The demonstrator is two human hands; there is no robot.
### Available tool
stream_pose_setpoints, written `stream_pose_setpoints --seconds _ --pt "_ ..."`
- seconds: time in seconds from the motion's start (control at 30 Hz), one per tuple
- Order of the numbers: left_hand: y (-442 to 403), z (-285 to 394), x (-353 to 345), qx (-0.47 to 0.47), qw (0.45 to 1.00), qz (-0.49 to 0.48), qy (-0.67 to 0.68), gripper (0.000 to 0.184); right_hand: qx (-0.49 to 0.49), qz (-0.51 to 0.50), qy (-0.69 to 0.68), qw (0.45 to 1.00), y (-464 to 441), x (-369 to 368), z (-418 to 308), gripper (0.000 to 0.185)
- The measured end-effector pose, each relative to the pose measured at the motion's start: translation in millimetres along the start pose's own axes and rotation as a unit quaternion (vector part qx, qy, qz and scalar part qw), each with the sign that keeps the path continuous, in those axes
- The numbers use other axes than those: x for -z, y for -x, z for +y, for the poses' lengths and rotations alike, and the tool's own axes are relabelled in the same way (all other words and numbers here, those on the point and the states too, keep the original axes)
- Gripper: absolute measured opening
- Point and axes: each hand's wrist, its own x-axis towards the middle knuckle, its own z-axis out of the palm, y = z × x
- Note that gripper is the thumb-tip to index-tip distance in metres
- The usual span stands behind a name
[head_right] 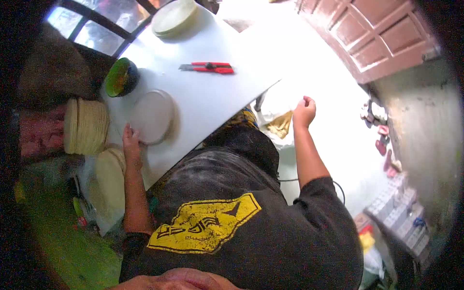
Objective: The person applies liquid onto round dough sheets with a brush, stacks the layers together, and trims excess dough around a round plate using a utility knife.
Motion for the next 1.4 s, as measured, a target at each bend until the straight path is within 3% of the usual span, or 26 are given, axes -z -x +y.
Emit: stream_pose_setpoints --seconds 0.1,0.13,0.17,0.23,0.27,0.3,0.4,0.43,0.53,0.67,0.8,0.93,1.0,1.07,1.13,1.2,1.3,1.33,1.4 --pt "18.2 31.6 -17.3 -0.005 0.997 0.048 -0.062 0.066 0.097 -0.129 -0.104 0.981 37.2 3.4 -147.7 0.025" --pt "22.1 37.1 -19.5 -0.006 0.996 0.061 -0.062 0.066 0.065 -0.208 -0.168 0.961 51.1 7.5 -201.2 0.027" --pt "25.3 40.5 -22.0 -0.041 0.998 0.027 -0.041 0.069 0.003 -0.321 -0.249 0.914 67.9 16.5 -249.1 0.037" --pt "31.2 46.5 -24.7 -0.075 0.997 0.006 -0.018 0.071 -0.119 -0.566 -0.359 0.732 89.7 38.0 -310.8 0.019" --pt "37.2 48.4 -23.1 -0.201 0.966 -0.023 -0.160 0.070 -0.080 -0.615 -0.291 0.728 112.4 50.7 -341.2 0.024" --pt "45.0 50.9 -21.0 -0.314 0.899 -0.055 -0.300 0.070 -0.075 -0.635 -0.241 0.730 142.3 74.1 -379.7 0.033" --pt "55.1 55.6 -27.4 -0.235 0.916 -0.071 -0.318 0.063 0.074 -0.734 -0.225 0.637 165.2 89.8 -389.9 0.031" --pt "58.5 52.0 -28.7 -0.209 0.939 -0.070 -0.264 0.056 0.106 -0.751 -0.227 0.611 166.7 88.4 -386.4 0.031" --pt "80.9 42.7 -24.0 -0.169 0.945 -0.077 -0.268 0.055 0.157 -0.773 -0.226 0.571 175.0 85.0 -378.9 0.029" --pt "100.9 32.3 -9.8 -0.192 0.937 -0.084 -0.281 0.053 0.185 -0.776 -0.208 0.567 179.0 85.3 -377.0 0.028" --pt "112.0 38.3 -2.0 -0.165 0.945 -0.091 -0.266 0.054 0.180 -0.745 -0.190 0.613 163.7 78.5 -364.2 0.028" --pt "168.4 16.5 47.0 0.078 0.945 -0.237 -0.213 0.044 0.161 -0.666 -0.010 0.728 160.2 53.8 -316.3 0.028" --pt "194.0 -43.0 75.2 0.084 0.921 -0.224 -0.307 0.041 0.167 -0.664 0.121 0.719 166.3 31.6 -264.9 0.028" --pt "220.6 -94.9 89.9 0.130 0.925 -0.211 -0.289 0.038 0.202 -0.701 0.172 0.662 169.9 21.6 -209.9 0.028" --pt "232.1 -104.5 91.7 0.176 0.926 -0.192 -0.272 0.035 0.229 -0.702 0.181 0.650 177.3 22.9 -211.1 0.027" --pt "235.6 -110.6 88.1 0.080 0.933 -0.159 -0.314 0.032 0.256 -0.707 0.194 0.630 179.6 16.9 -210.2 0.025" --pt "225.4 -79.3 78.3 0.136 0.937 -0.149 -0.285 0.029 0.248 -0.725 0.255 0.589 181.5 7.6 -203.1 0.023" --pt "222.6 -83.7 78.4 0.131 0.939 -0.146 -0.283 0.029 0.254 -0.723 0.256 0.589 180.9 4.7 -209.2 0.023" --pt "227.8 -101.4 92.7 0.173 0.957 -0.094 -0.212 0.024 0.123 -0.714 0.183 0.665 183.0 5.6 -227.3 0.020"
